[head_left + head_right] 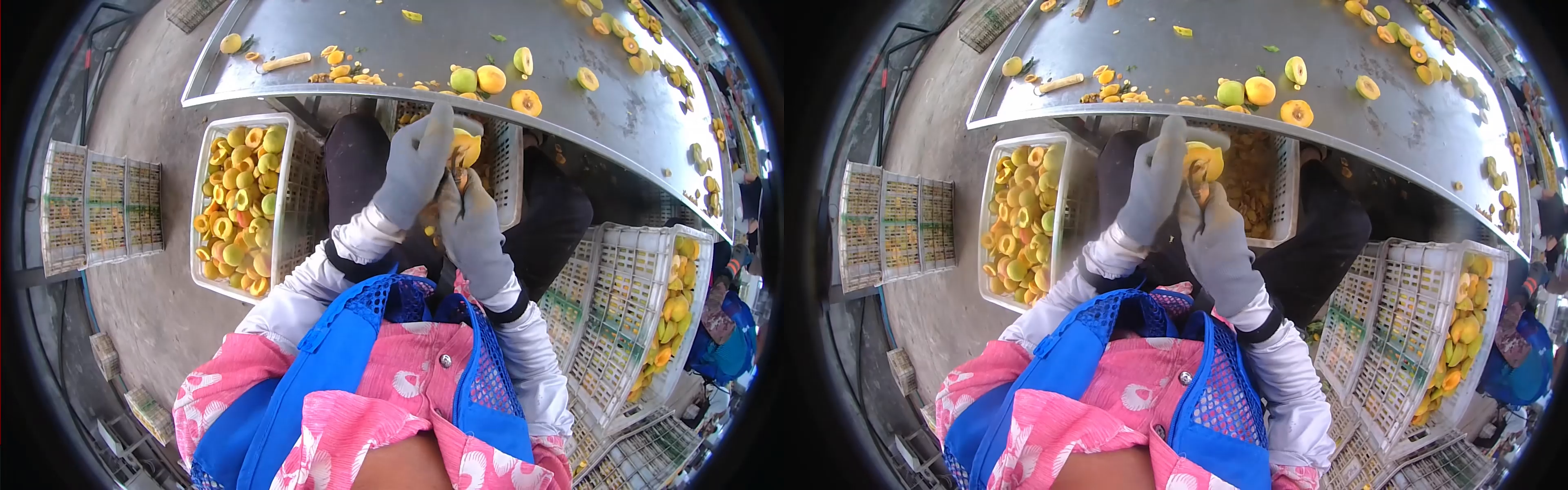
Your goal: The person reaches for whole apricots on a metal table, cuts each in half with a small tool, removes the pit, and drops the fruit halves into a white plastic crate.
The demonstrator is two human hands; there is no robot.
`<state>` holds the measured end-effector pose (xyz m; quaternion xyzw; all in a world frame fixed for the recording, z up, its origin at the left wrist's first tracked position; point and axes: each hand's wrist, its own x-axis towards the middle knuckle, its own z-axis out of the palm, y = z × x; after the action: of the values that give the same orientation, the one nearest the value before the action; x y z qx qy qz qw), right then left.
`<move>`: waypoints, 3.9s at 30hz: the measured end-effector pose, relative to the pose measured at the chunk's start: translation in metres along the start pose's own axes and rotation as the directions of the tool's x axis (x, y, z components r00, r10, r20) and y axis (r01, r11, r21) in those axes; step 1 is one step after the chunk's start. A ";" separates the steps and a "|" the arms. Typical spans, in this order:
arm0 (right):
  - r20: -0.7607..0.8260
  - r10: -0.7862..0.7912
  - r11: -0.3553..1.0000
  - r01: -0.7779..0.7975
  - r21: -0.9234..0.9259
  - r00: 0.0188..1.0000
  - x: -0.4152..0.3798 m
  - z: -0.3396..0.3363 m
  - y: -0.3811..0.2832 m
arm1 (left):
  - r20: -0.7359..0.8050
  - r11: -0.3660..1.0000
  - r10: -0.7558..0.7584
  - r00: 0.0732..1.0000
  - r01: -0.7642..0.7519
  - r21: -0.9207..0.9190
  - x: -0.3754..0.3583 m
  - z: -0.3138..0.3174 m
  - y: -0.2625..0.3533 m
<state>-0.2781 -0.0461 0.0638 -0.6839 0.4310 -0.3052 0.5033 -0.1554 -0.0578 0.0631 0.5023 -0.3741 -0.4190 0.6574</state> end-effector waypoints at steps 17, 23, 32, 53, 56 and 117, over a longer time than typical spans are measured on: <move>0.370 0.517 0.700 -0.630 0.336 0.772 0.000 -0.001 -0.015 | -0.038 0.962 -0.257 0.966 0.259 0.082 -0.002 -0.005 -0.023; 0.647 0.472 0.477 -0.791 0.383 0.598 0.002 -0.011 -0.012 | 0.231 0.832 -0.481 0.846 0.523 -0.186 0.004 -0.023 -0.019; 0.593 0.593 0.416 -0.838 0.354 0.545 0.002 -0.005 -0.014 | 0.061 0.843 -0.523 0.850 0.526 -0.112 -0.006 -0.013 -0.030; 0.891 0.228 0.094 -0.919 0.382 0.393 0.016 -0.013 0.029 | 0.171 0.870 -0.458 0.873 0.479 -0.119 0.003 -0.017 -0.052; 0.903 0.004 -0.061 -0.902 0.428 0.429 0.016 -0.008 0.041 | 0.265 0.911 -0.372 0.889 0.405 -0.078 0.010 -0.018 -0.056; -0.063 0.251 0.927 -0.221 0.302 0.966 0.026 -0.041 0.016 | 0.355 0.887 -0.326 0.876 0.413 -0.204 0.049 0.013 -0.024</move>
<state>-0.3059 -0.0890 0.0607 -0.5286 0.4852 -0.3368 0.6097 -0.1531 -0.1112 0.0461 0.3968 -0.3074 -0.6593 0.5597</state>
